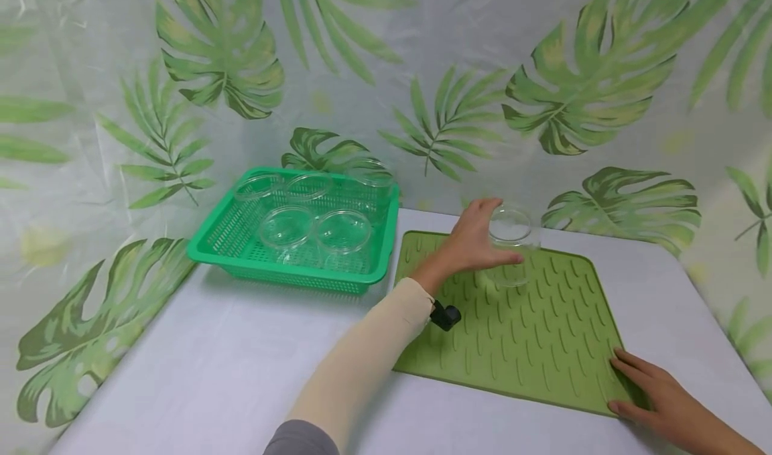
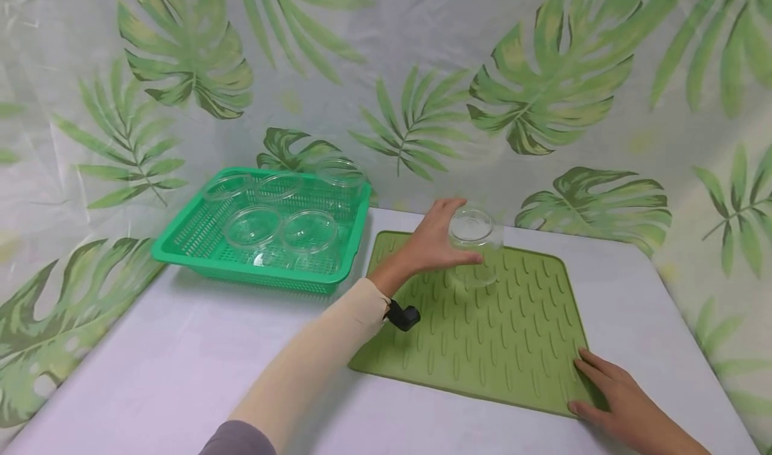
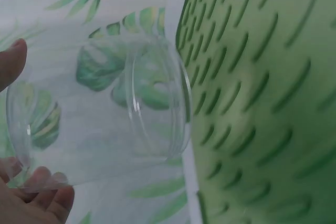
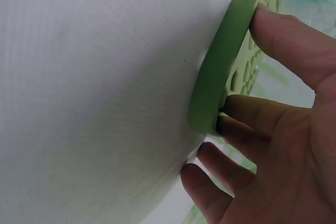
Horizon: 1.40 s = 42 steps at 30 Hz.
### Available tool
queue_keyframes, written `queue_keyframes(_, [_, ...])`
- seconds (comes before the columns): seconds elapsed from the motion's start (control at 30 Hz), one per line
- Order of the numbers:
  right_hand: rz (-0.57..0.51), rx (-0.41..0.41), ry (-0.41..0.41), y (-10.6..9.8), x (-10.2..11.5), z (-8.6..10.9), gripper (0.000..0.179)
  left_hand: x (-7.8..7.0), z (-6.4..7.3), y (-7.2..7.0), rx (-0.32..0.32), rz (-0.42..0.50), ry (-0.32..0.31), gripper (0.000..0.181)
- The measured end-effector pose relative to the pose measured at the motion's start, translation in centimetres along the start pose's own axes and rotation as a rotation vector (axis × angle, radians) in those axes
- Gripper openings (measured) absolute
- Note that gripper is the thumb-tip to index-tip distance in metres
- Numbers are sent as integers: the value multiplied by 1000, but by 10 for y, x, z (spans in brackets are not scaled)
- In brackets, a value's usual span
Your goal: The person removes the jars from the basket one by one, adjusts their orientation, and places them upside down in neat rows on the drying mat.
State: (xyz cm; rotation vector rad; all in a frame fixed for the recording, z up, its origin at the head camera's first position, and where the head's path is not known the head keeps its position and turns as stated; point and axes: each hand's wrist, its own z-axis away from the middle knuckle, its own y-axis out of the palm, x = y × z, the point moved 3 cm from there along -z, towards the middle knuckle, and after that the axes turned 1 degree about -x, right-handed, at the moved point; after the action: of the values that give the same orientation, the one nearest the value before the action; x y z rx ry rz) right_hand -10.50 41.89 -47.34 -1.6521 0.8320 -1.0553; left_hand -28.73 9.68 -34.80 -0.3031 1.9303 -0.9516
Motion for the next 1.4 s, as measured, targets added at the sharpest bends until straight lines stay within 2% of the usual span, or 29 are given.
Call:
queue_keyframes(0.17, [5, -22, -16, 0, -3, -1, 68, 0, -9, 24, -42, 2, 31, 101])
queue_keyframes(0.27, [15, -5, 13, 1, -4, 0, 69, -1, -11, 39, -47, -10, 25, 100])
queue_keyframes(0.47, [40, 157, 145, -3, -6, 0, 72, -9, -14, 71, -14, 59, -33, 94])
queue_keyframes(0.6, [10, 243, 191, -6, -4, -4, 75, -18, -18, 86, 8, 76, -24, 91])
queue_keyframes(0.77, [-14, 246, 193, -6, -1, -8, 75, -24, -23, 95, -37, -17, 51, 93])
queue_keyframes(0.87, [8, 219, 175, -5, -1, -8, 74, -25, -26, 99, -65, -44, 80, 96])
queue_keyframes(1.07, [90, 156, 130, -1, -1, -8, 72, -23, -29, 108, -69, 26, 25, 96])
queue_keyframes(1.23, [85, 146, 134, -2, 0, -10, 72, -27, -32, 109, -76, 49, 13, 95])
queue_keyframes(1.4, [94, 149, 134, -4, 1, -12, 71, -30, -35, 112, -28, 43, 12, 94])
